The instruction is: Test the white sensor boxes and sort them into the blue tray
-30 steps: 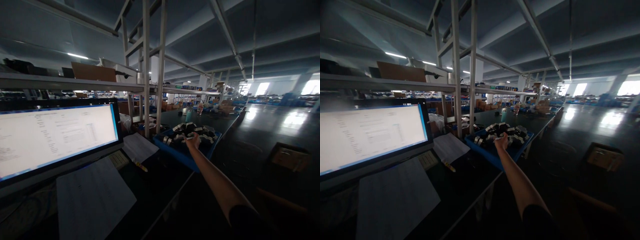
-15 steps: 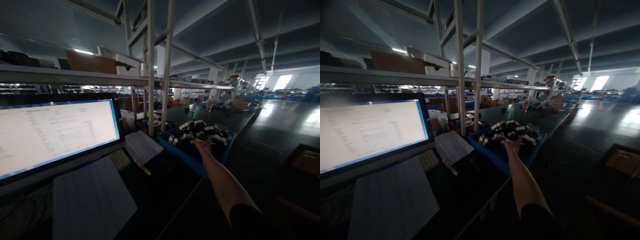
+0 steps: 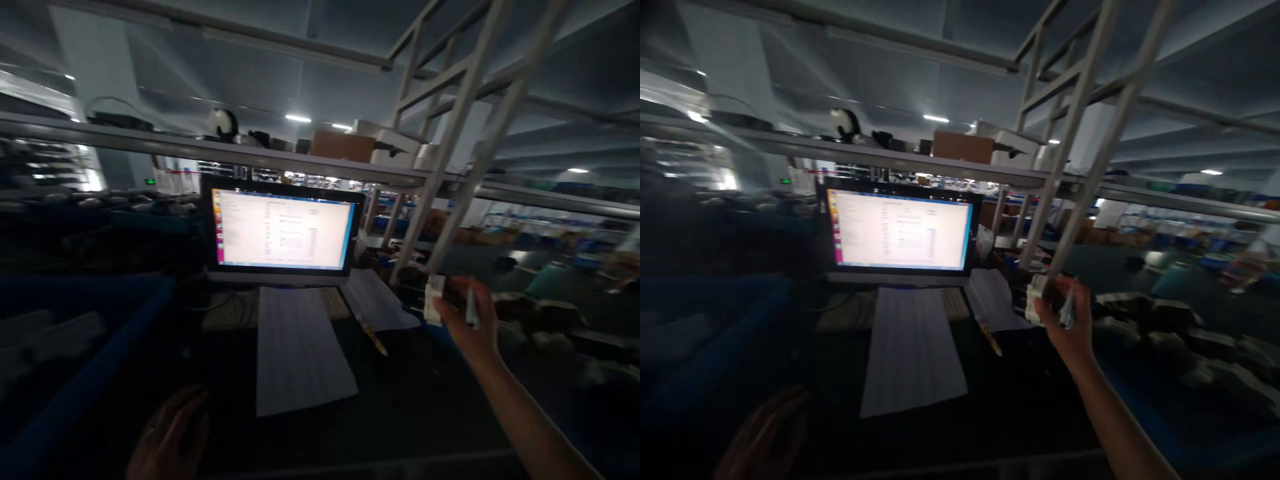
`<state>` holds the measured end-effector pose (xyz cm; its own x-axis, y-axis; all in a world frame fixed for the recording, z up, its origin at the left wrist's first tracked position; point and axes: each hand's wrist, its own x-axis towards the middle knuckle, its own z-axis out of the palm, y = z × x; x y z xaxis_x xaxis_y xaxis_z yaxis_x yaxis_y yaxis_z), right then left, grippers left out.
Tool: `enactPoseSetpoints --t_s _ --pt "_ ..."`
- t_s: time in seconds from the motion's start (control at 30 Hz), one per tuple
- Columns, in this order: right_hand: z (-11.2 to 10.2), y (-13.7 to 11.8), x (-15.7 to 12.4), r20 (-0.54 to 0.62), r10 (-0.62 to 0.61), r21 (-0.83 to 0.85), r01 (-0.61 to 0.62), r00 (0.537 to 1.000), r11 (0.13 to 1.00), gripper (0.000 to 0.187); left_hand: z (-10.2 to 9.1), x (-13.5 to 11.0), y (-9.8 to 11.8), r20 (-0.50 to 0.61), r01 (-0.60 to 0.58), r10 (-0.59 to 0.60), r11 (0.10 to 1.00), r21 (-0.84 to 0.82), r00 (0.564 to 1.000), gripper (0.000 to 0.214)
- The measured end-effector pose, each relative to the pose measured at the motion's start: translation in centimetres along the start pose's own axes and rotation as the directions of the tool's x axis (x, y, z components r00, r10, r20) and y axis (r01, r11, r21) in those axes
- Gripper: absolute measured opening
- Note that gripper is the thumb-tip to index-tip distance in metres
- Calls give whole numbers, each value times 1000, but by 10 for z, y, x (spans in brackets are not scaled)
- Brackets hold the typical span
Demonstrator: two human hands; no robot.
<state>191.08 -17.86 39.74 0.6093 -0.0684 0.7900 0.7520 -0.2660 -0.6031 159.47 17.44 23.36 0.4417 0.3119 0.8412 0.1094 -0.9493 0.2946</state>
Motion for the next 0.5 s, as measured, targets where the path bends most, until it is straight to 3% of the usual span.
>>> enactPoseSetpoints --t_s 0.07,0.13,0.2,0.23,0.3,0.4,0.5 --pt "45 -40 -27 234 -120 1 123 965 992 52 -5 -4 -5 27 -24 22 994 110 999 22" --pt "91 -74 -59 408 -254 25 268 877 963 52 -6 -5 -5 31 -36 32 986 165 999 23" --pt "137 -100 -94 519 -398 122 395 757 911 48 -4 -4 -3 23 -27 23 985 171 999 24" --pt "160 -110 -111 614 -439 174 430 656 886 46 -4 -4 -1 22 -13 10 986 167 1000 24" --pt "201 -126 -143 712 -451 200 459 539 865 44 -3 -5 0 15 31 -33 988 153 999 25" --pt "244 -140 -178 758 -419 176 462 500 869 37 -5 -7 0 3 101 -102 988 115 995 28" --pt "258 -143 -194 769 -403 169 451 496 876 37 -7 -7 -2 20 136 -137 988 71 990 32"
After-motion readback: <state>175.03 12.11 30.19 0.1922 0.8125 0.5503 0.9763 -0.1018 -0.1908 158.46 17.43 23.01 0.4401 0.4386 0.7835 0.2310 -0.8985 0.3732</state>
